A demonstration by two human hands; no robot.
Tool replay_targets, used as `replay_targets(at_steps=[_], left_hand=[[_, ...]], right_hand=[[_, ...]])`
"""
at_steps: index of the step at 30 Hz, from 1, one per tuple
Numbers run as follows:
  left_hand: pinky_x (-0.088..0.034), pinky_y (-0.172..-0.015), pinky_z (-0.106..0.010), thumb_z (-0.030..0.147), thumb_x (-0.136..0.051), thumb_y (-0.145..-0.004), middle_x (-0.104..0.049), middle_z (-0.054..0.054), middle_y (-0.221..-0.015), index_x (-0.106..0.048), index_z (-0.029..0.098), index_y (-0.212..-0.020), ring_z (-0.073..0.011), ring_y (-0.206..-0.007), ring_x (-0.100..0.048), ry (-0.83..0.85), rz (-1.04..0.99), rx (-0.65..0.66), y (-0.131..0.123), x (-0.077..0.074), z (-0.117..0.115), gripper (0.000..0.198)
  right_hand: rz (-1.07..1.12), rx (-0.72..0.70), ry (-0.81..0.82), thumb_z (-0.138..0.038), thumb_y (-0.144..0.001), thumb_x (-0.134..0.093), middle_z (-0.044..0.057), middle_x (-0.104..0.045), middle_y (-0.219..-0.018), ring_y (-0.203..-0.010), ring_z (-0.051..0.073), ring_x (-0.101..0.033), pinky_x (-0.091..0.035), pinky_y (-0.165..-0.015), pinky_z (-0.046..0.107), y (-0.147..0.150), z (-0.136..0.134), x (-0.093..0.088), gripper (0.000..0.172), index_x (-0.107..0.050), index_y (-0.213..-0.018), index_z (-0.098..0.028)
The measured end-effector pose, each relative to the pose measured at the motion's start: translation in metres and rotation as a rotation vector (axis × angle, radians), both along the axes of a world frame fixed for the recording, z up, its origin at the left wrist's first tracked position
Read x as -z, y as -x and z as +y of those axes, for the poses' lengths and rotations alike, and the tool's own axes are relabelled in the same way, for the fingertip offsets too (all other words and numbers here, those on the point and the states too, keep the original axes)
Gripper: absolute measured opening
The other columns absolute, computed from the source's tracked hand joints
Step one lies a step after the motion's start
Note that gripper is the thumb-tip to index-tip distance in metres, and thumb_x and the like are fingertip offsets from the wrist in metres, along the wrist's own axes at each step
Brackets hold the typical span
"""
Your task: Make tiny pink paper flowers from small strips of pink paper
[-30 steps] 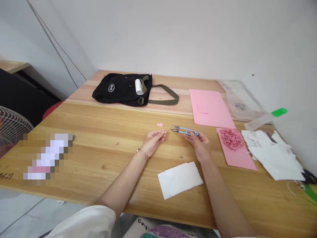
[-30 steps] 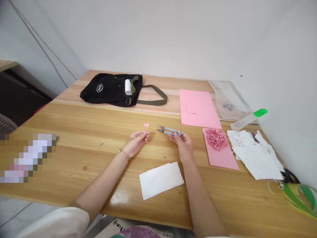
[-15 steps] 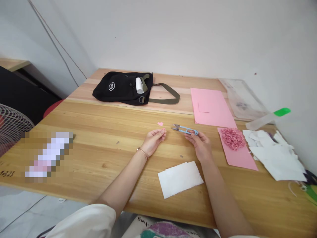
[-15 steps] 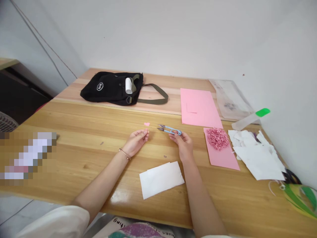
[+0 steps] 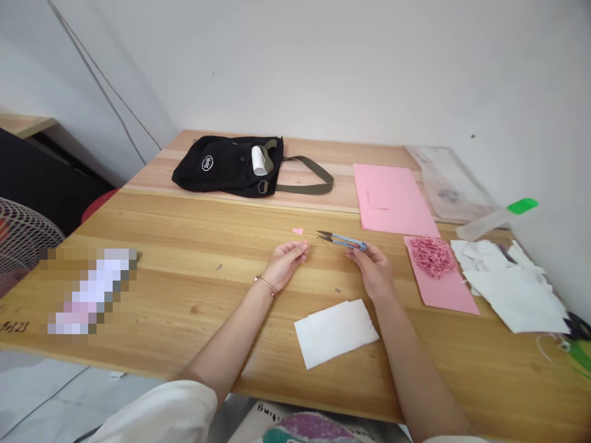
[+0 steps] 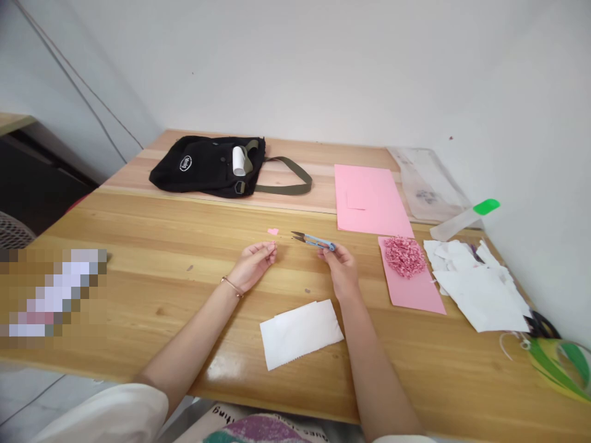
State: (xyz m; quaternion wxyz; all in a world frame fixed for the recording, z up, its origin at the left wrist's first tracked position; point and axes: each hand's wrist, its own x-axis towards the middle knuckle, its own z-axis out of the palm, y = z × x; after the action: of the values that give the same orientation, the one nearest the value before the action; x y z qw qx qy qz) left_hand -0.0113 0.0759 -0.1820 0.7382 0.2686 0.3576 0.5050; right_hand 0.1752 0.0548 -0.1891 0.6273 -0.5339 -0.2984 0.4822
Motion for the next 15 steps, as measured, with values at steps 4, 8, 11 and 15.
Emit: replay_targets(at_steps=[4, 8, 11, 15], left_hand=[[-0.031, -0.053, -0.021, 0.025, -0.075, -0.052, -0.057, 0.001, -0.057, -0.065, 0.012, -0.061, -0.0041, -0.051, -0.043, -0.024, 0.074, 0.024, -0.0014, -0.0040, -0.0027, 0.019], [-0.031, -0.054, -0.021, 0.025, -0.076, -0.051, -0.060, 0.001, -0.059, -0.065, 0.013, -0.061, -0.0040, -0.050, -0.043, -0.042, 0.089, 0.032, -0.0019, -0.0028, -0.0034, 0.019], [-0.031, -0.054, -0.021, 0.024, -0.076, -0.050, -0.061, 0.001, -0.061, -0.066, 0.013, -0.061, -0.0040, -0.050, -0.044, -0.062, 0.118, 0.042, -0.0013, 0.0003, -0.0030, 0.018], [-0.032, -0.054, -0.021, 0.024, -0.075, -0.053, -0.062, 0.000, -0.060, -0.067, 0.014, -0.063, -0.0049, -0.052, -0.045, -0.084, 0.159, 0.065, -0.0003, 0.0038, -0.0026, 0.017]], right_hand=[[-0.028, 0.018, 0.020, -0.024, -0.057, -0.070, -0.003, -0.065, -0.067, -0.062, 0.010, -0.060, -0.049, -0.068, 0.027, 0.0000, 0.0009, 0.0020, 0.016, -0.066, -0.072, -0.021], [-0.069, -0.027, 0.020, -0.027, -0.057, -0.071, -0.003, -0.065, -0.066, -0.058, 0.010, -0.057, -0.048, -0.062, 0.025, 0.0004, 0.0000, -0.0002, 0.017, -0.067, -0.072, -0.020], [-0.116, -0.091, 0.017, -0.031, -0.059, -0.069, -0.001, -0.066, -0.066, -0.059, 0.011, -0.057, -0.047, -0.061, 0.026, 0.0020, -0.0018, -0.0038, 0.020, -0.068, -0.075, -0.020], [-0.197, -0.175, 0.028, -0.033, -0.060, -0.068, 0.001, -0.068, -0.072, -0.068, 0.013, -0.059, -0.047, -0.068, 0.028, 0.0053, -0.0038, -0.0074, 0.022, -0.069, -0.078, -0.021]])
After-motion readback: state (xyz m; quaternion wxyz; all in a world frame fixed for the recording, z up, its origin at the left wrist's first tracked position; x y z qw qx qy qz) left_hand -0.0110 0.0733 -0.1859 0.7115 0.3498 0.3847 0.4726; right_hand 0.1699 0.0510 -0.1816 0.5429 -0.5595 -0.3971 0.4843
